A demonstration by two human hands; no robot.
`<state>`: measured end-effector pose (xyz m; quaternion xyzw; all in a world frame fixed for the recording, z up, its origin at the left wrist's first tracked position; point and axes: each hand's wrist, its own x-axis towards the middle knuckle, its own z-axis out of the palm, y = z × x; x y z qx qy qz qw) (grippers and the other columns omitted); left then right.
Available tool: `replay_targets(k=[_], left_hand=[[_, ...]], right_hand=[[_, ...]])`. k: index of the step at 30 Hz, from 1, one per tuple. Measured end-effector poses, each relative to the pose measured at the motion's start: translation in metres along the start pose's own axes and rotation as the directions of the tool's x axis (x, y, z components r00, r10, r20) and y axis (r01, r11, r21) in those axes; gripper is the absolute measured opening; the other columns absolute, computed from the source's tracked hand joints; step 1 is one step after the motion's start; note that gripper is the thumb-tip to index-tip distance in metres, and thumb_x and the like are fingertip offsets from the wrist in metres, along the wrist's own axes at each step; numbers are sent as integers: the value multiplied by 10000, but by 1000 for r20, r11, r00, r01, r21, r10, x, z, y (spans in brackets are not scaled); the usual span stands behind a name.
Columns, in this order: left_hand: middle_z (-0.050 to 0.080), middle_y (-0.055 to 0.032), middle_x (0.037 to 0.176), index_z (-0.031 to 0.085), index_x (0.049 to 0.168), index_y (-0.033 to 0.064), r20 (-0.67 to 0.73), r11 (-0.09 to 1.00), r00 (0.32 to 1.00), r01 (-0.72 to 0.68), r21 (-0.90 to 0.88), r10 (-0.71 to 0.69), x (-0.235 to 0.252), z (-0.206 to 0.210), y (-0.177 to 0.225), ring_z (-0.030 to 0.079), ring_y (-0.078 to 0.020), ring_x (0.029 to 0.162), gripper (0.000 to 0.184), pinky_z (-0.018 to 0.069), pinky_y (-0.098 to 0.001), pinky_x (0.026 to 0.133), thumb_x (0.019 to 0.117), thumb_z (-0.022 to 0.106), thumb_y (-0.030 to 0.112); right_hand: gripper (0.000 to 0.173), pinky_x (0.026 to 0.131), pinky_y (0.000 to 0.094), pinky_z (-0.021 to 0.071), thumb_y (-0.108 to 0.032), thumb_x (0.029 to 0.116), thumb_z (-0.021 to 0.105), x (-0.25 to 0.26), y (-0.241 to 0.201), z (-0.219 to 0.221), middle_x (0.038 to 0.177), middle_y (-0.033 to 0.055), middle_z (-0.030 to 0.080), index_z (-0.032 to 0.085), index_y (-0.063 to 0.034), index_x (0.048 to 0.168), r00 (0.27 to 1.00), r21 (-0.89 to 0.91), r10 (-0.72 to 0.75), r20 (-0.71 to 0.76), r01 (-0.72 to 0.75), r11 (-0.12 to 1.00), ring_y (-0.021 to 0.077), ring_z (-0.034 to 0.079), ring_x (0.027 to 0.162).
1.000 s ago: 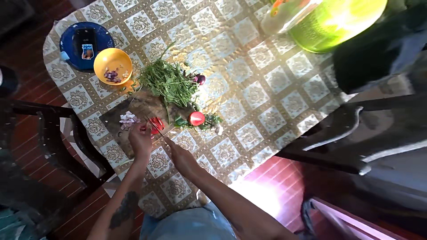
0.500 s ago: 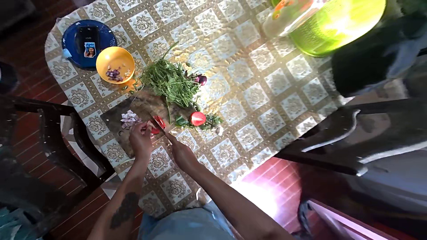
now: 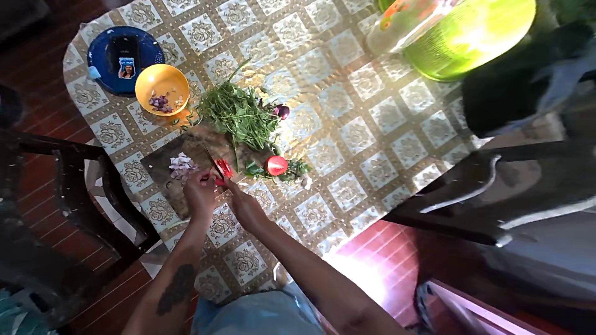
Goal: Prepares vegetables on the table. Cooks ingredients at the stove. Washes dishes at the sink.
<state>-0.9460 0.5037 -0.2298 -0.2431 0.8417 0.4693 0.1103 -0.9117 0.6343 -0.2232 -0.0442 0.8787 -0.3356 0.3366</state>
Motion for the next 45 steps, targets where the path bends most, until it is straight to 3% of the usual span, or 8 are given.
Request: replay_targets(k=[5, 8, 16, 23, 28, 33, 40, 45], left_hand=[[704, -168, 1057, 667, 1199, -35, -24, 999, 1000, 15, -28, -15, 2, 2, -3, 725, -183, 780, 224, 631, -353, 747, 987, 656, 34], [713, -170, 1043, 671, 1187, -40, -25, 1000, 999, 20, -21, -20, 4, -1, 0, 732, -177, 777, 221, 632, -341, 750, 984, 667, 47], [714, -173, 1035, 677, 1178, -39, -28, 998, 998, 58, 11, -58, 3, -1, 4, 726, -183, 771, 221, 625, -352, 754, 971, 675, 38], [720, -151, 1032, 694, 1172, -20, -24, 999, 999, 33, 15, -32, 1, 1, -2, 719, -189, 781, 212, 621, -375, 763, 979, 677, 68], [694, -178, 1090, 702, 1180, -14, -55, 999, 998, 35, 8, -35, 1, 0, -6, 713, -209, 821, 221, 615, -382, 792, 978, 685, 74], [687, -191, 1128, 693, 1210, -23, -46, 999, 999, 29, -15, -29, 0, 0, -5, 725, -193, 832, 234, 619, -344, 800, 994, 660, 60], [710, -186, 1114, 690, 1241, -21, -49, 999, 999, 17, 29, -15, 0, 0, -5, 733, -195, 842, 250, 615, -351, 817, 1007, 628, 44], [680, -199, 1154, 688, 1233, -26, -33, 1000, 999, 18, 6, -18, 1, 0, -8, 728, -207, 873, 244, 619, -351, 825, 1005, 633, 41]], right_hand=[[564, 942, 498, 549, -92, 1088, 355, -20, 8, -4, 1239, 228, 665, 242, -139, 1639, 999, -22, 40, 33, -39, 999, 381, 700, 1040], [543, 826, 494, 581, -86, 1076, 378, -35, 7, -4, 1183, 233, 680, 323, -126, 1615, 999, -21, -16, -51, 15, 1000, 376, 720, 895], [663, 812, 494, 573, -28, 1066, 364, -35, -15, -11, 1316, 234, 585, 167, -246, 1660, 981, -214, 151, 124, -122, 969, 378, 706, 930], [670, 928, 534, 547, -48, 1082, 357, 8, -22, -5, 1379, 237, 568, 111, -278, 1662, 979, -134, 148, 138, -129, 983, 406, 685, 1072], [618, 931, 522, 551, -68, 1082, 356, -24, 2, 7, 1323, 239, 607, 176, -205, 1657, 981, -106, 155, 119, -143, 984, 400, 691, 1058], [556, 894, 506, 557, -88, 1084, 363, -31, -4, -12, 1203, 229, 673, 277, -142, 1631, 1000, -31, 16, -8, -16, 999, 389, 705, 987], [598, 883, 490, 562, -71, 1078, 363, -34, 2, -2, 1202, 231, 652, 211, -164, 1649, 997, -90, 30, 65, -24, 996, 380, 703, 969], [525, 920, 499, 543, -91, 1096, 360, -10, -5, -4, 1094, 239, 705, 277, -92, 1614, 999, 70, 15, 34, -18, 997, 387, 709, 979]])
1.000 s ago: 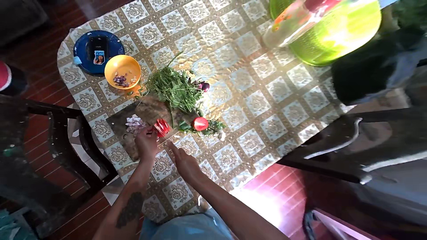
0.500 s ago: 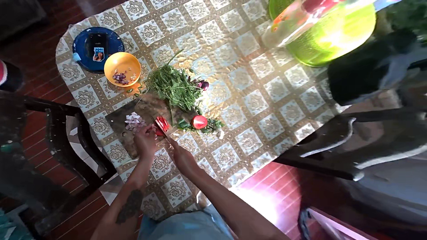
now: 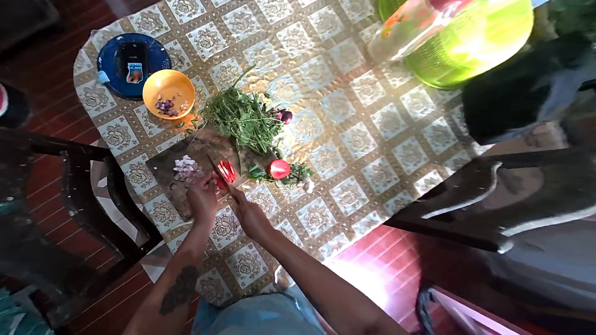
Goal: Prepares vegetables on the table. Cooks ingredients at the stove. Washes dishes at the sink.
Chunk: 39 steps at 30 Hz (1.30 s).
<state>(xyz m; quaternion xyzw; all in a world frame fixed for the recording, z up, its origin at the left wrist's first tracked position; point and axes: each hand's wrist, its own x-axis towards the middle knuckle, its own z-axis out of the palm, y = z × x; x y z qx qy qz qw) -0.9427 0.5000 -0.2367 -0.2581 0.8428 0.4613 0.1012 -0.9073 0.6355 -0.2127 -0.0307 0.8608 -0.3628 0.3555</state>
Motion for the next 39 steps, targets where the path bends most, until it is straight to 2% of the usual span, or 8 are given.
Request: replay_targets(k=[8, 13, 16, 22, 25, 29, 34, 39], left_hand=[[698, -189, 1104, 637, 1270, -30, 22, 995, 998, -54, 81, 53, 2, 0, 1, 721, -251, 893, 264, 608, -431, 841, 1015, 586, 18], [670, -217, 1191, 569, 1379, -33, 128, 989, 988, -96, 110, 82, -1, -16, 6, 734, -250, 927, 347, 620, -401, 846, 1038, 561, 30], [616, -260, 1336, 582, 1399, -17, 218, 848, 931, -358, 391, 292, 0, -34, 8, 647, -417, 1170, 365, 516, -575, 991, 1043, 543, 55], [397, -96, 1634, 574, 1474, 149, 773, 163, 272, -962, 218, 574, 73, -44, 12, 311, -342, 1535, 732, 274, -610, 1208, 795, 819, 34], [362, -79, 1655, 515, 1525, 178, 905, 138, 187, -980, 144, 383, 88, -36, 23, 228, -320, 1568, 716, 256, -540, 1238, 871, 784, 63], [540, -153, 1503, 602, 1424, 93, 813, 210, 321, -946, 248, 486, 64, -27, 13, 513, -377, 1388, 444, 446, -553, 1100, 989, 675, 141], [517, -229, 1496, 497, 1509, 48, 435, 601, 839, -539, 590, 326, 2, -5, 5, 577, -440, 1288, 535, 467, -582, 1058, 1043, 610, 288], [435, -252, 1561, 471, 1494, -40, 153, 767, 836, -545, 339, 527, -3, 4, -33, 443, -417, 1433, 735, 380, -549, 1162, 901, 787, 256]], right_hand=[[599, 934, 537, 550, -46, 1069, 373, -28, 20, 23, 1338, 234, 628, 234, -146, 1644, 998, -61, 43, 54, -39, 997, 402, 700, 1056], [536, 885, 514, 558, -82, 1079, 382, -46, 6, -16, 1149, 220, 701, 315, -116, 1609, 999, 6, -12, -44, 13, 1000, 379, 712, 953], [503, 800, 493, 570, -83, 1068, 414, -55, 14, -28, 1040, 223, 714, 385, -64, 1570, 972, 54, -98, -214, 112, 992, 356, 704, 812], [499, 713, 432, 555, -102, 1067, 432, -58, 36, -28, 880, 181, 688, 391, -47, 1562, 940, 123, -72, -334, 119, 985, 275, 641, 683], [510, 680, 408, 546, -109, 1069, 433, -58, 41, -23, 844, 154, 673, 374, -63, 1573, 941, 148, -40, -335, 95, 984, 244, 614, 647], [515, 736, 452, 562, -114, 1079, 408, -57, 40, -18, 927, 185, 700, 348, -75, 1589, 960, 105, -19, -281, 51, 993, 299, 663, 716], [549, 875, 523, 563, -109, 1088, 367, -48, 26, -8, 1213, 225, 685, 284, -155, 1629, 993, 18, 27, -117, -26, 1000, 382, 718, 956], [570, 847, 498, 575, -127, 1099, 348, -48, 18, -3, 1262, 227, 649, 226, -209, 1649, 997, -58, 52, -62, -56, 997, 371, 715, 928]])
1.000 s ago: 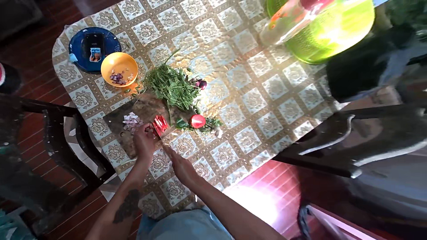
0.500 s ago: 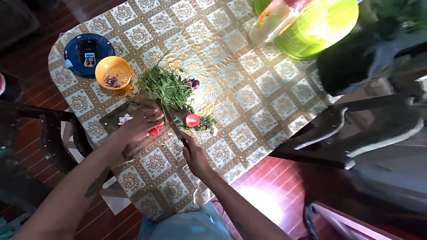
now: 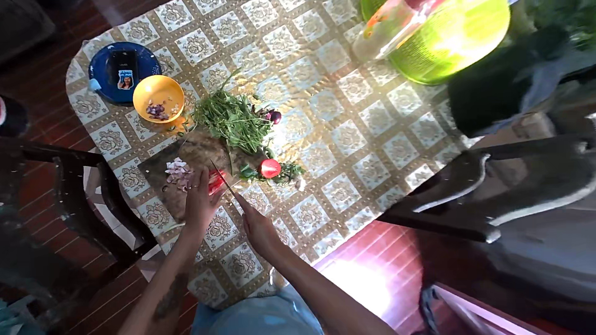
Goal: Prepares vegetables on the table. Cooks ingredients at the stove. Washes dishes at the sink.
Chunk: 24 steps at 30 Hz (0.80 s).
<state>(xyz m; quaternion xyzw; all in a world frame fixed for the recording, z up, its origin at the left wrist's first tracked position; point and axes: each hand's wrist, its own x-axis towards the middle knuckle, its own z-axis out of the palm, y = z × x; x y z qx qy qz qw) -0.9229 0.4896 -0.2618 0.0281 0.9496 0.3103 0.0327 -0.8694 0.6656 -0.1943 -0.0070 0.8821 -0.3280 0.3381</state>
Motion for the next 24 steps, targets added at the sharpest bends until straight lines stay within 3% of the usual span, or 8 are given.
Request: replay_targets(k=[2, 4, 7, 14, 20, 22, 24], left_hand=[[444, -219, 1571, 517, 1476, -14, -1, 995, 999, -48, -82, 48, -8, 2, -8, 451, -386, 1442, 612, 386, -536, 1164, 947, 732, 206], [531, -196, 1508, 627, 1386, 12, -37, 990, 997, -79, -119, 75, -11, 4, -12, 535, -369, 1377, 427, 436, -529, 1126, 985, 677, 151], [629, -188, 1401, 705, 1288, 19, -145, 988, 983, -127, -93, 113, -10, 12, -15, 630, -361, 1271, 317, 498, -520, 1062, 989, 660, 116], [657, -178, 1359, 714, 1261, 4, -181, 993, 978, -114, -41, 105, -9, 20, -12, 617, -349, 1287, 287, 482, -483, 1093, 1005, 635, 105], [651, -176, 1371, 711, 1266, 5, -166, 993, 982, -101, -60, 89, -7, 17, -11, 620, -331, 1288, 291, 490, -481, 1087, 999, 641, 98], [655, -184, 1360, 713, 1256, -3, -181, 990, 976, -132, -54, 120, -7, 19, -14, 628, -338, 1277, 287, 495, -481, 1082, 993, 648, 92], [650, -191, 1362, 713, 1251, -4, -191, 988, 972, -148, -51, 135, -8, 21, -14, 622, -350, 1281, 283, 493, -490, 1081, 993, 648, 89]], right_hand=[[576, 836, 501, 575, -115, 1093, 358, 0, 0, 1, 1244, 233, 653, 230, -198, 1649, 1000, -21, -6, 12, 6, 1000, 374, 715, 917], [596, 858, 507, 566, -107, 1094, 343, 2, -1, 0, 1255, 235, 642, 183, -211, 1659, 997, -51, 15, 76, -11, 999, 375, 708, 944], [635, 861, 510, 563, -75, 1082, 348, 9, -3, 1, 1245, 234, 644, 142, -218, 1665, 994, -103, 29, 102, -19, 994, 386, 705, 963], [670, 910, 525, 549, -38, 1066, 382, 56, -15, 10, 1214, 254, 658, 125, -192, 1665, 999, -94, -28, 39, 32, 995, 413, 695, 1026], [684, 868, 512, 568, -12, 1043, 378, 20, 6, 22, 1226, 241, 662, 153, -191, 1664, 998, -129, 27, 54, -20, 991, 399, 710, 970], [661, 930, 517, 547, -44, 1068, 373, 31, -2, 13, 1256, 243, 646, 129, -188, 1665, 995, -127, 46, 91, -34, 991, 405, 692, 1046], [631, 942, 516, 541, -58, 1071, 384, 47, -6, 5, 1197, 247, 679, 173, -154, 1658, 999, -79, -27, 29, 29, 996, 405, 697, 1039]])
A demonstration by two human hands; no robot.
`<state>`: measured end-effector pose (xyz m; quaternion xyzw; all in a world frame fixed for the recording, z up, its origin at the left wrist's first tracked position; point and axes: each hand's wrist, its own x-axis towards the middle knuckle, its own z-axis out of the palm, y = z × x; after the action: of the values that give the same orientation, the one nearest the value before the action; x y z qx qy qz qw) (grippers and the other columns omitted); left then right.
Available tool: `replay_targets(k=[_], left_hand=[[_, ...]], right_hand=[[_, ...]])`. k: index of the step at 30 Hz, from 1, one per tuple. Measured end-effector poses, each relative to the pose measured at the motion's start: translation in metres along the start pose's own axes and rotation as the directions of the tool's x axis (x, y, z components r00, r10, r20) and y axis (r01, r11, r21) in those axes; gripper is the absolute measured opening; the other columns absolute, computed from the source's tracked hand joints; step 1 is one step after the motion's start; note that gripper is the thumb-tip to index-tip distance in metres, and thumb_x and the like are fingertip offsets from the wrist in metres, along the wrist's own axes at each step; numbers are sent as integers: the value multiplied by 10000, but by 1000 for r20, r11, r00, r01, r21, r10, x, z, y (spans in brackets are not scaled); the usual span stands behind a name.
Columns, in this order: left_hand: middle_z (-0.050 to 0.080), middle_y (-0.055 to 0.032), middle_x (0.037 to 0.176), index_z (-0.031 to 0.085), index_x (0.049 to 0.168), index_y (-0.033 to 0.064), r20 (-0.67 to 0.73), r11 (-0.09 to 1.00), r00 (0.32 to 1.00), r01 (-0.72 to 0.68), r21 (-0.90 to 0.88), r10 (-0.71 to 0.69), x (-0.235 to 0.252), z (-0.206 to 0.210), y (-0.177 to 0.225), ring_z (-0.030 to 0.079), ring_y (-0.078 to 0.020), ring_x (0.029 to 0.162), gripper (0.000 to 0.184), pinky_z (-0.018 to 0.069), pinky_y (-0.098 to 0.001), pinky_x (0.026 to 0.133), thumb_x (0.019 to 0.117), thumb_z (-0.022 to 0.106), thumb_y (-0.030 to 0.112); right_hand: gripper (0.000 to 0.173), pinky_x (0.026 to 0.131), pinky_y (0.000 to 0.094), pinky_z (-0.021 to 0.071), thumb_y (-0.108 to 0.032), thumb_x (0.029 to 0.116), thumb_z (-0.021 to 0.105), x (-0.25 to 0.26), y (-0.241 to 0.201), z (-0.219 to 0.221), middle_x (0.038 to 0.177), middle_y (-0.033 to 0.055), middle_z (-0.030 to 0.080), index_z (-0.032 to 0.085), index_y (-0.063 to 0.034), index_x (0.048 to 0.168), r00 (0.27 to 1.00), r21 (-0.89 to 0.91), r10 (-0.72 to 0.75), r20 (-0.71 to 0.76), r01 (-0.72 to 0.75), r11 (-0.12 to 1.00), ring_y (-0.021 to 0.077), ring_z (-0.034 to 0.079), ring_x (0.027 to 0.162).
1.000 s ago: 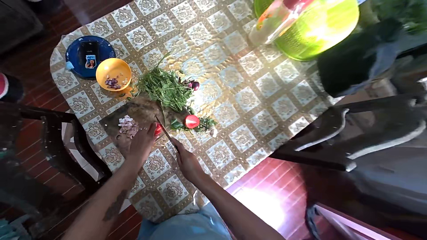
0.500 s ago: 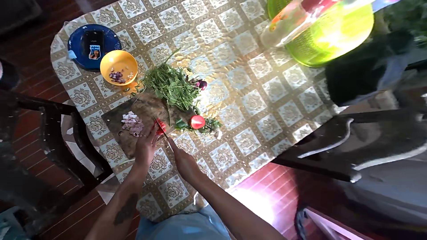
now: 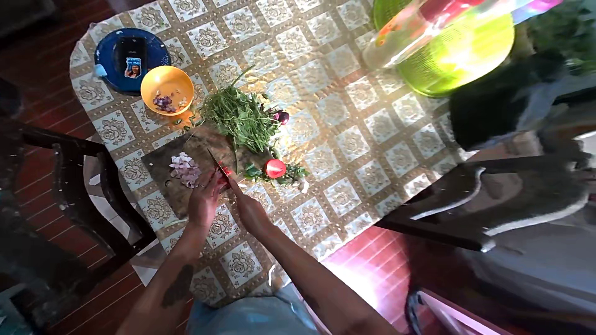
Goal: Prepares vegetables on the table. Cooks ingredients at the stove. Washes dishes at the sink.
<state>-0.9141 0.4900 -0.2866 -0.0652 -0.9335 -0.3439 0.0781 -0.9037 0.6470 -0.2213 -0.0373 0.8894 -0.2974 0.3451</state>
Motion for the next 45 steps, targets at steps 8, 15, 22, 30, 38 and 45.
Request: replay_targets(k=[8, 15, 22, 30, 38, 45], left_hand=[[584, -210, 1447, 638, 1355, -21, -5, 989, 998, 59, -136, -60, -9, -10, -3, 577, -347, 1337, 442, 473, -494, 1099, 942, 714, 115], [670, -197, 1329, 717, 1230, -33, -42, 998, 999, -5, -67, 2, -8, -5, -9, 634, -343, 1266, 293, 494, -480, 1081, 961, 672, 74], [669, -191, 1330, 719, 1227, -24, -4, 998, 998, 58, -28, -58, -6, -7, -3, 624, -335, 1280, 281, 486, -470, 1094, 961, 679, 58], [660, -198, 1343, 708, 1244, -27, 21, 999, 999, 38, -9, -37, -3, -9, -3, 621, -351, 1281, 289, 485, -496, 1087, 979, 666, 80], [617, -209, 1401, 658, 1324, -22, -18, 977, 988, 148, -154, -153, -14, -20, -1, 612, -362, 1283, 397, 496, -523, 1060, 943, 704, 82], [673, -187, 1324, 724, 1217, -16, 2, 986, 991, 131, -100, -131, -9, -22, -5, 656, -345, 1224, 260, 516, -512, 1041, 979, 660, 68]], right_hand=[[602, 871, 505, 560, -78, 1077, 354, -42, -1, -2, 1143, 229, 691, 208, -166, 1654, 998, 35, -40, -43, 41, 999, 382, 707, 940], [667, 865, 516, 563, -33, 1064, 364, -21, -11, 13, 1198, 237, 660, 127, -200, 1666, 997, -59, 47, 55, -43, 997, 399, 705, 972], [695, 919, 528, 550, -38, 1063, 390, 1, -14, 23, 1193, 242, 676, 95, -214, 1668, 999, -18, 31, 9, -31, 999, 408, 699, 1031], [644, 931, 529, 543, -61, 1075, 389, 7, -20, 12, 1137, 235, 696, 147, -171, 1661, 999, -12, 26, -30, -27, 1000, 404, 701, 1036], [619, 889, 505, 554, -79, 1085, 349, -38, -16, 7, 1127, 214, 690, 155, -184, 1663, 999, 36, 2, -48, -1, 999, 378, 701, 953], [675, 838, 508, 571, -32, 1064, 355, -38, -21, 23, 1201, 224, 670, 117, -217, 1668, 998, -58, 48, 30, -46, 997, 382, 714, 934]])
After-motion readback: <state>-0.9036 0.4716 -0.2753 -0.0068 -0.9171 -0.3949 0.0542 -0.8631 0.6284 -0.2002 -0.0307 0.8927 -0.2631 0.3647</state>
